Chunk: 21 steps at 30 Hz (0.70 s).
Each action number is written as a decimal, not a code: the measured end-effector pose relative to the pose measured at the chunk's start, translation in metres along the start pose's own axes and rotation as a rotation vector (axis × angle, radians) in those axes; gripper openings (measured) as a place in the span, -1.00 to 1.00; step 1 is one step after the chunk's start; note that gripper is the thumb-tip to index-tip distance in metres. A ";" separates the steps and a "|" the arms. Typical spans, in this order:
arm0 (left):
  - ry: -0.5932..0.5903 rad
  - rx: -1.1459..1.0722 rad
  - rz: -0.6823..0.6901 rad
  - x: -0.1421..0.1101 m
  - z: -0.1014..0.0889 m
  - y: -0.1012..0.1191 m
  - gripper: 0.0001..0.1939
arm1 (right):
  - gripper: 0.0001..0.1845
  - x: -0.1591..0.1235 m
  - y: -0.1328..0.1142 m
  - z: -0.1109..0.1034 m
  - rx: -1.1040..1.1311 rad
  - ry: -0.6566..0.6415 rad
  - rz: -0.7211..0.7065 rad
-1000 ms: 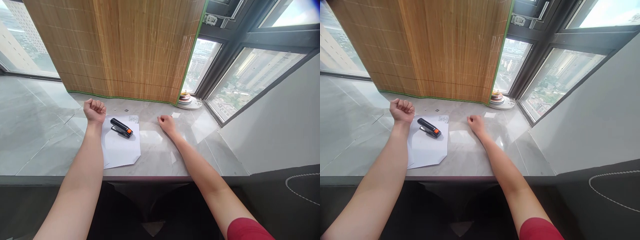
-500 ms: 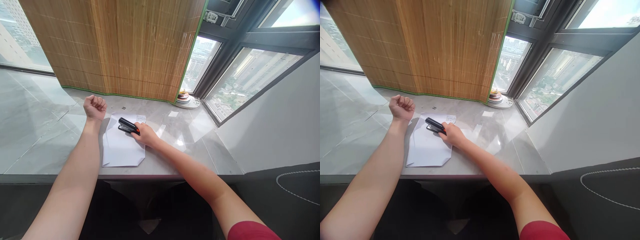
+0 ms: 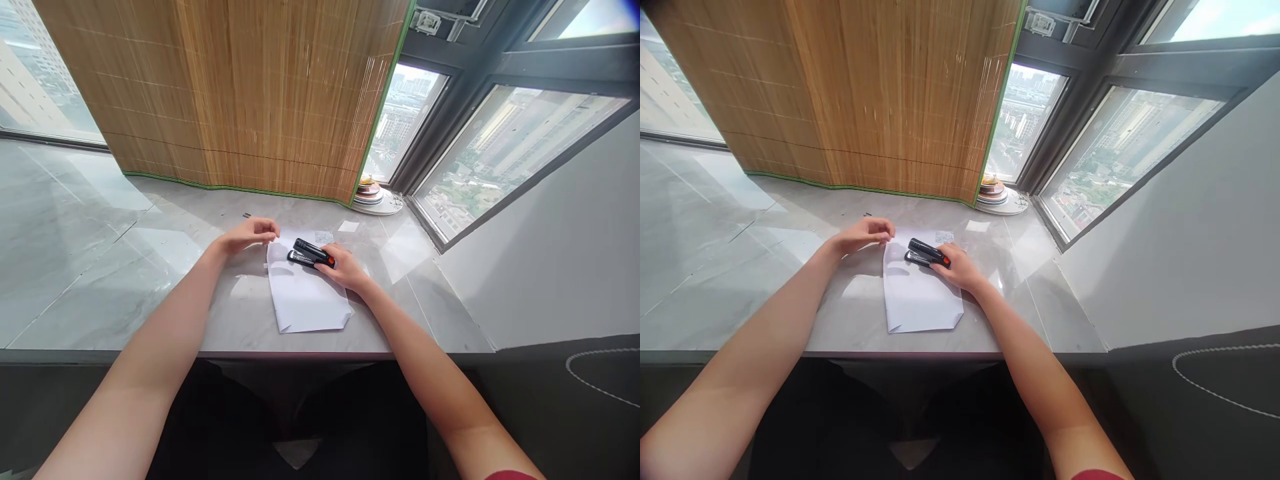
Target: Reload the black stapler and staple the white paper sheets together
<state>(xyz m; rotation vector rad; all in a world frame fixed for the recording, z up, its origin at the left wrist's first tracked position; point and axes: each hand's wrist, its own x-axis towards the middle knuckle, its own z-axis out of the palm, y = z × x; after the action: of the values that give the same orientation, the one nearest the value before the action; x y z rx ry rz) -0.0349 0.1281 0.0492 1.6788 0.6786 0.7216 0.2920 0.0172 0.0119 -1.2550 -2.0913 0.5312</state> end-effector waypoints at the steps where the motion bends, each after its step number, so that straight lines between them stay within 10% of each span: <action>1: -0.077 0.132 -0.009 0.002 0.009 0.000 -0.63 | -0.81 0.001 0.001 -0.001 0.012 0.022 -0.013; 7: -0.356 0.693 0.097 0.012 0.028 -0.005 -0.41 | -0.80 -0.001 0.015 -0.005 0.075 0.081 -0.044; 13: -0.329 0.750 0.080 0.014 0.031 -0.007 -0.27 | -0.76 0.007 0.013 -0.001 0.083 0.017 -0.083; 21: -0.308 0.748 0.055 0.012 0.032 -0.006 -0.28 | -0.65 -0.008 -0.002 -0.026 0.131 0.358 -0.072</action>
<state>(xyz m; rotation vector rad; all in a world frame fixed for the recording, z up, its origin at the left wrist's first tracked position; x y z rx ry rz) -0.0028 0.1187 0.0391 2.4333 0.7276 0.2269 0.3115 0.0093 0.0295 -1.1041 -1.7658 0.3733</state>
